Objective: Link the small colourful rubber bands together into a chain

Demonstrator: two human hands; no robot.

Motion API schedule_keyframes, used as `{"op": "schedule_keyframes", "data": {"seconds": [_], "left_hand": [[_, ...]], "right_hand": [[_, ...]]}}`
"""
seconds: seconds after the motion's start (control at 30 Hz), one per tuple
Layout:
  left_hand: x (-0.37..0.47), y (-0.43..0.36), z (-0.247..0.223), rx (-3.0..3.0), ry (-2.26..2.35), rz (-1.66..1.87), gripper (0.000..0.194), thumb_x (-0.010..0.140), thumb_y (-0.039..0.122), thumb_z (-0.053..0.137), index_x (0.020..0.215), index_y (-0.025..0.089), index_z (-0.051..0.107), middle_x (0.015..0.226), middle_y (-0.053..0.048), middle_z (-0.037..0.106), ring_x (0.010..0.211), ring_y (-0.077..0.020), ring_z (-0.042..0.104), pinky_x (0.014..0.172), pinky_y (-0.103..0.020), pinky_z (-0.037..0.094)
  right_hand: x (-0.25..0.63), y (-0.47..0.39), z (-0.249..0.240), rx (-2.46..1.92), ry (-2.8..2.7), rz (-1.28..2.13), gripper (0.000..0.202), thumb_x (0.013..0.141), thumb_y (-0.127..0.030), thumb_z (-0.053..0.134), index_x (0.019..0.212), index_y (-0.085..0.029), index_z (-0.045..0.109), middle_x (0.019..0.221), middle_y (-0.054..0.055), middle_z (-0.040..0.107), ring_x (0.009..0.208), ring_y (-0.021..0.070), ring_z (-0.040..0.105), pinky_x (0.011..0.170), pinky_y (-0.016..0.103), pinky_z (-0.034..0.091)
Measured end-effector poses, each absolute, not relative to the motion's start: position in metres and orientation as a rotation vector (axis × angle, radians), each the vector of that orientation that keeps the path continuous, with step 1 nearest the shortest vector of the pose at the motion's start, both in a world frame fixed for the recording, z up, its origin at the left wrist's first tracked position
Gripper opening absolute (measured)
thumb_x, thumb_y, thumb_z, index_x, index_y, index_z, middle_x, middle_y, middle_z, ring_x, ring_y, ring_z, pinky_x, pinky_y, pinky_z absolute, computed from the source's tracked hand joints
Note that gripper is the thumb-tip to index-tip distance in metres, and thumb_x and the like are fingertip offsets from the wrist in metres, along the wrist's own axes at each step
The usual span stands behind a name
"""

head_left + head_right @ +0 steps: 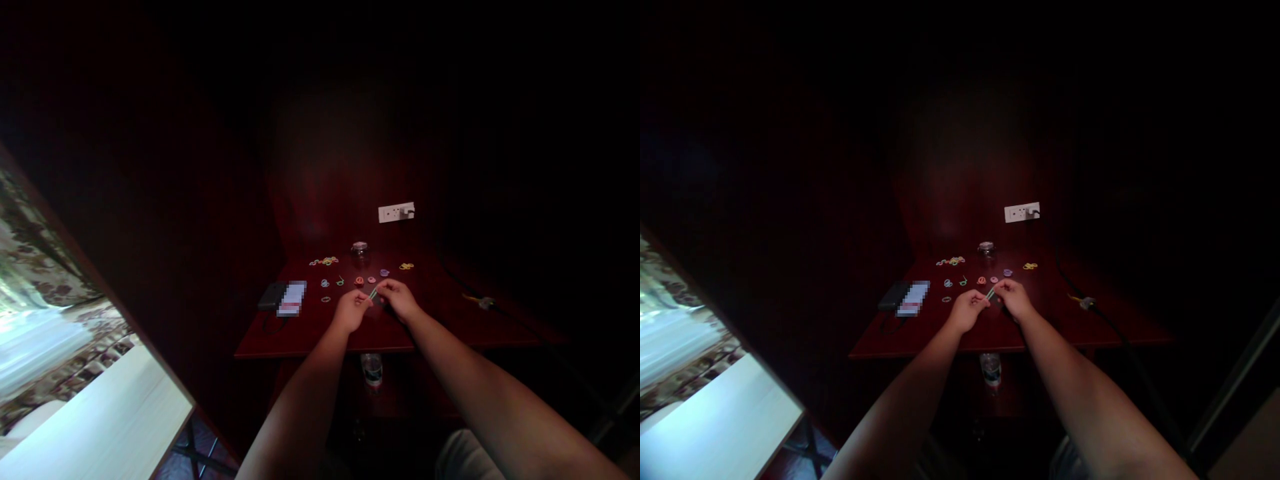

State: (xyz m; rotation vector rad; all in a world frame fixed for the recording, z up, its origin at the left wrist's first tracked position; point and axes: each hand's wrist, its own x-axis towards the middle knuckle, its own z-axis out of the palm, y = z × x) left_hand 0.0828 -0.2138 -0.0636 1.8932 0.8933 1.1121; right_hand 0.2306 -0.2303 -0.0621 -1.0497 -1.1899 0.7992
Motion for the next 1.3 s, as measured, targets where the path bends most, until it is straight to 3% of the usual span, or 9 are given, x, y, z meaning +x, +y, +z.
{"op": "schedule_keyframes", "data": {"seconds": [1.07, 1.3], "left_hand": [[0.0830, -0.2052, -0.0716, 1.838, 0.881, 1.217, 0.012, 0.073, 0.022, 0.055, 0.078, 0.013, 0.060, 0.074, -0.006, 0.065, 0.066, -0.0115, 0.059, 0.064, -0.024, 0.045], [0.0852, -0.2057, -0.0730, 1.722, 0.810, 1.252, 0.030, 0.067, 0.024, 0.065, 0.093, 0.013, 0.055, 0.078, -0.006, 0.061, 0.064, -0.0093, 0.057, 0.062, -0.022, 0.045]], "right_hand": [[0.2303, -0.2312, -0.0595, -1.038, -1.244, 0.860, 0.020, 0.062, -0.034, 0.062, 0.063, -0.016, 0.053, 0.052, -0.003, 0.053, 0.041, 0.0075, 0.044, 0.043, 0.021, 0.032], [0.2314, -0.2311, -0.0626, -1.048, -1.310, 0.868, 0.021, 0.065, -0.035, 0.060, 0.065, -0.014, 0.054, 0.054, -0.001, 0.054, 0.043, 0.0076, 0.045, 0.044, 0.020, 0.032]]}}
